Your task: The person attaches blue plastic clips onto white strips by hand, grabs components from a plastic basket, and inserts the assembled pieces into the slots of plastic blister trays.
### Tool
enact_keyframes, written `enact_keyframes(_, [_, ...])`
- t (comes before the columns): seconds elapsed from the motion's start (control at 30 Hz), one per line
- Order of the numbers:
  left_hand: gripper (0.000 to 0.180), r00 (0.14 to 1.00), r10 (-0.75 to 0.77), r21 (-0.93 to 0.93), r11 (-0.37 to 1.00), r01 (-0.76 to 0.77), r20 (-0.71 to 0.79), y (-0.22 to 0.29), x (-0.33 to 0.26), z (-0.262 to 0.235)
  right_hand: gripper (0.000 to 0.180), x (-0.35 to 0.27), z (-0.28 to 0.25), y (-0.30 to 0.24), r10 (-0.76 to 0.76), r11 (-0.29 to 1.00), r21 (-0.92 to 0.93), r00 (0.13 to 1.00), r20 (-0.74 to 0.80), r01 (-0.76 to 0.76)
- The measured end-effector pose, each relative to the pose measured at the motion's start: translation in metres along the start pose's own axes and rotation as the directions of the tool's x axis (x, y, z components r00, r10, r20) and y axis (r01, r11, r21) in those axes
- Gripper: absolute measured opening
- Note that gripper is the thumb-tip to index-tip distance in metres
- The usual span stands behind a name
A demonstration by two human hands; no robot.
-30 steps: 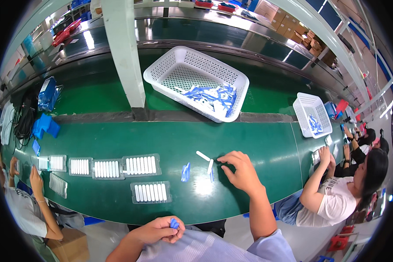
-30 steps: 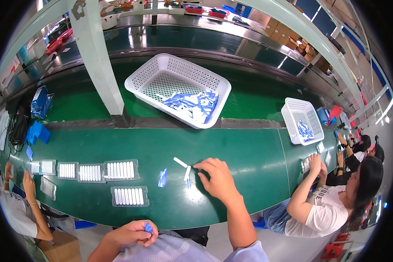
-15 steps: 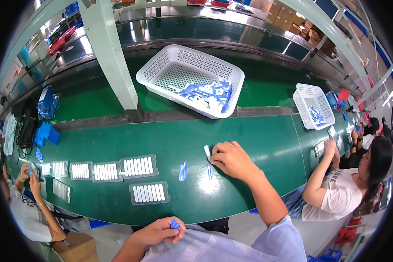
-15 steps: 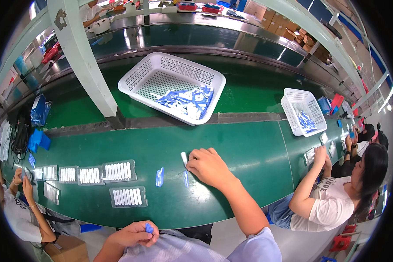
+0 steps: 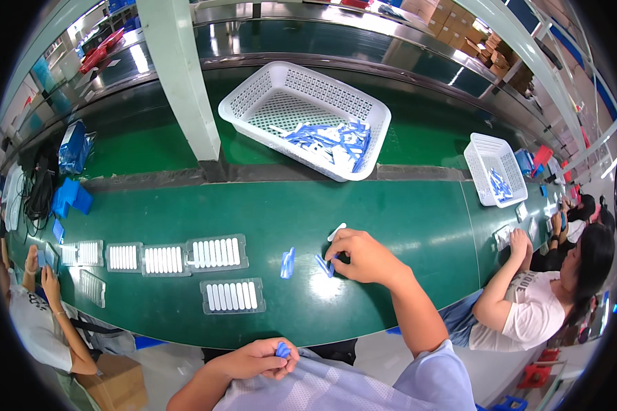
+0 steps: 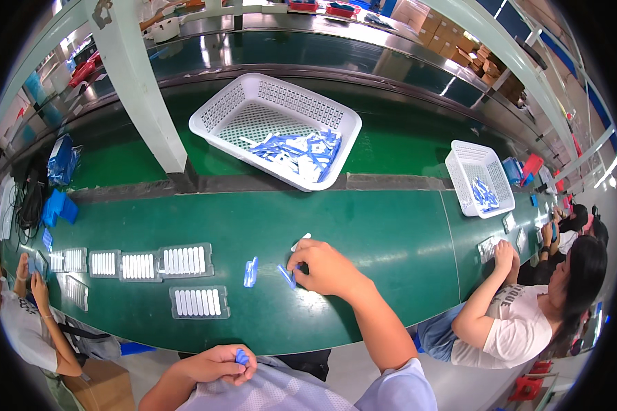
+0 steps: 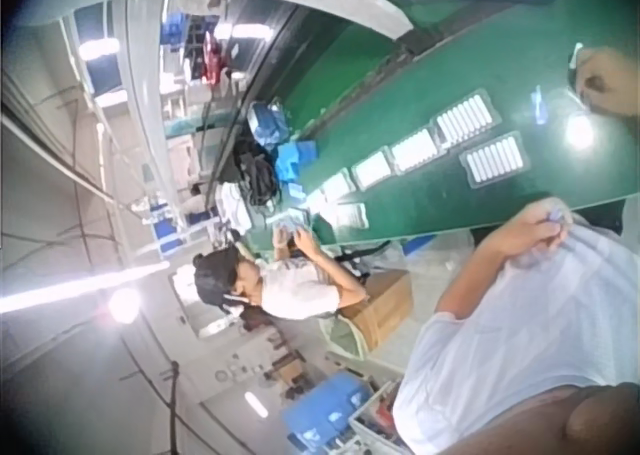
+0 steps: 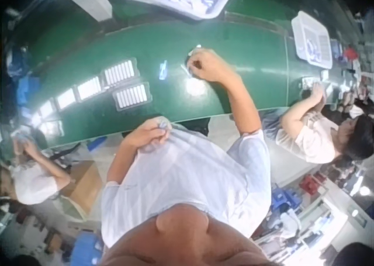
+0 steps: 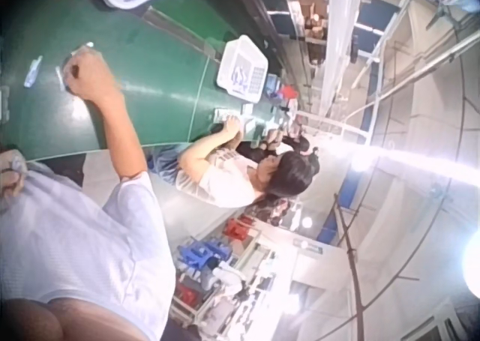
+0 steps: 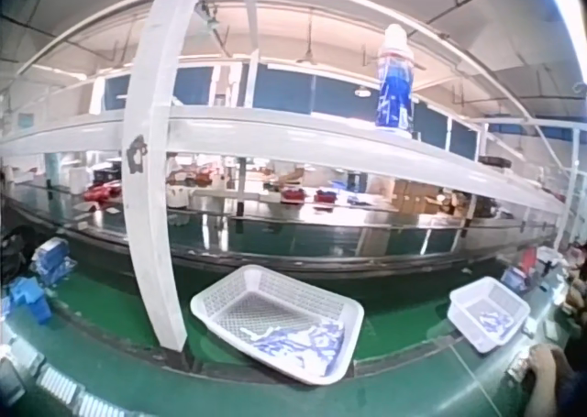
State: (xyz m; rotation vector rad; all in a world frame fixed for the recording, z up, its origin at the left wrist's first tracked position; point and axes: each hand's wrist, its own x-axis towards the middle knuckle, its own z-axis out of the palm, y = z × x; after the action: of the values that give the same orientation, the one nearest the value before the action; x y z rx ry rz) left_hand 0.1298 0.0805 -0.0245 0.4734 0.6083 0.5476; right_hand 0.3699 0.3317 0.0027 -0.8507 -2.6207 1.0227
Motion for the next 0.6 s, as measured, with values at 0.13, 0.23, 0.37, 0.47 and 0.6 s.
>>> enact_keyframes(0.13, [0.019,0.999,0.031,0.009,0.999,-0.031,-0.022,0.001,-0.007,0.001,0.015,0.004,0.007,-0.008,0.05,0.999,-0.007,0.992,-0.117,-0.052])
enact_keyframes(0.23, [0.019,0.998,0.046,-0.002,0.999,-0.046,-0.041,0.0,-0.013,-0.002,0.018,0.006,0.0,-0.016,0.141,0.986,0.108,0.977,-0.158,-0.125])
enact_keyframes(0.37, [0.019,0.998,0.031,-0.022,0.999,-0.032,-0.051,0.001,-0.014,-0.002,0.019,0.011,-0.007,-0.006,0.266,0.959,-0.017,0.917,-0.296,-0.284])
enact_keyframes(0.47, [0.019,1.0,0.022,-0.023,0.999,-0.023,-0.018,0.0,-0.013,-0.001,0.017,0.011,-0.004,0.003,0.262,0.951,-0.089,0.923,-0.28,-0.297])
enact_keyframes(0.6, [0.019,0.999,0.03,0.019,0.999,-0.03,-0.028,-0.001,-0.011,-0.001,0.013,0.01,-0.005,0.002,0.207,0.953,-0.172,0.949,-0.24,-0.251])
